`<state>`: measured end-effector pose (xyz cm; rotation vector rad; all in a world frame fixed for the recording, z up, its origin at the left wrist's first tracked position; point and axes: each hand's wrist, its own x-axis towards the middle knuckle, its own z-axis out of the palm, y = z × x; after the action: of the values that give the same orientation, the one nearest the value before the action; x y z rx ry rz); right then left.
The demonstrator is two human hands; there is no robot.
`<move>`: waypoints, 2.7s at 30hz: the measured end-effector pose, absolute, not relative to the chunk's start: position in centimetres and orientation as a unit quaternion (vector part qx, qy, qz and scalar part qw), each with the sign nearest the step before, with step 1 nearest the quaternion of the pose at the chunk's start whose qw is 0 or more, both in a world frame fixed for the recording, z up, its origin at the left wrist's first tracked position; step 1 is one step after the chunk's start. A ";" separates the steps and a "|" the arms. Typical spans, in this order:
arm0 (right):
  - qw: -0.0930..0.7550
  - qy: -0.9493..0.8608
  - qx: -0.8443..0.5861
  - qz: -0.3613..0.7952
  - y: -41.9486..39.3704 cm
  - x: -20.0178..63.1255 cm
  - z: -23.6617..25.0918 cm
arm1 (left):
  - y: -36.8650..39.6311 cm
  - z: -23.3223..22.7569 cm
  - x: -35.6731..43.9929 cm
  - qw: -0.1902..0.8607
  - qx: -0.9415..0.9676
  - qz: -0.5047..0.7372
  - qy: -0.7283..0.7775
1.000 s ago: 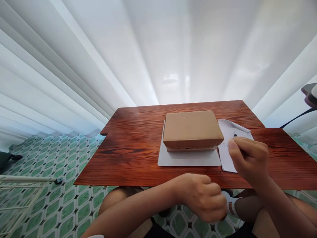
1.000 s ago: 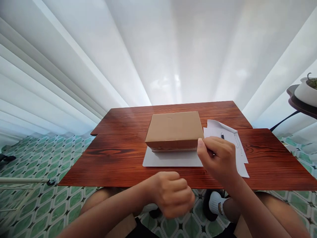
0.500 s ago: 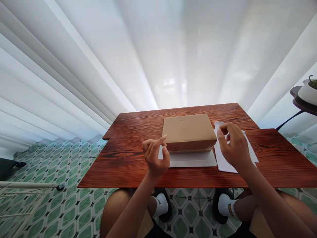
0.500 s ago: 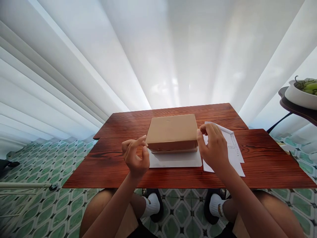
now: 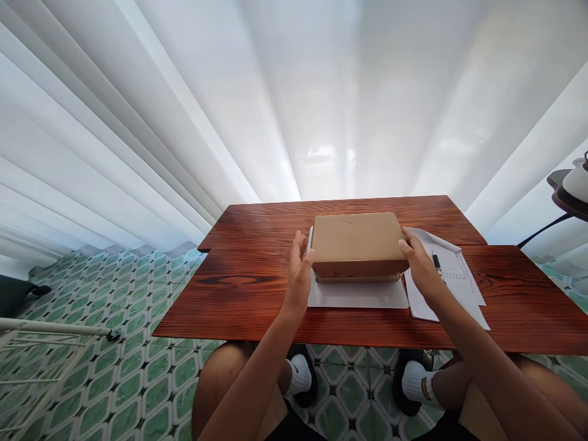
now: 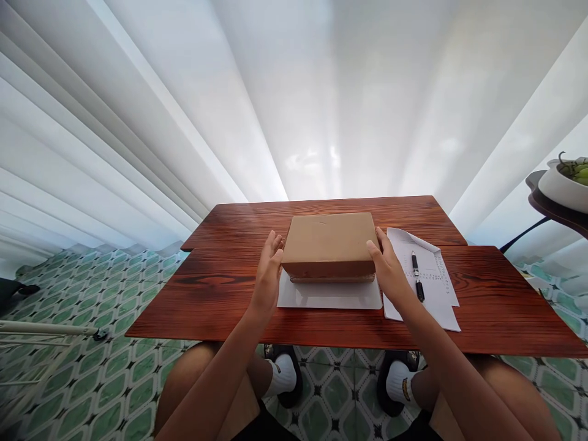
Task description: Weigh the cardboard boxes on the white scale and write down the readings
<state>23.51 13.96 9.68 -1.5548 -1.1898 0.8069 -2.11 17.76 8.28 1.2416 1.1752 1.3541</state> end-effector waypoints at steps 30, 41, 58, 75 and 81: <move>0.501 -0.487 -0.630 0.338 14.2 23.9 8.6 | 17.3 7.9 -0.6 0.478 0.500 0.519 0.501; 0.506 -0.493 -0.632 0.318 13.9 23.4 8.5 | 16.7 8.7 -0.6 0.484 0.482 0.519 0.513; 0.479 -0.538 -0.612 0.326 13.2 21.8 9.7 | 16.9 8.5 -2.8 0.436 0.493 0.567 0.495; 0.470 -0.590 -0.564 0.337 14.3 18.6 11.5 | 16.9 10.7 -6.8 0.401 0.491 0.608 0.478; 0.482 -0.615 -0.513 0.355 16.1 16.1 12.1 | 17.1 11.9 -9.0 0.381 0.478 0.632 0.476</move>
<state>16.09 16.08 12.13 -1.2515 -1.4996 0.8648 -8.97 17.06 11.94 1.2206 1.2141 1.6141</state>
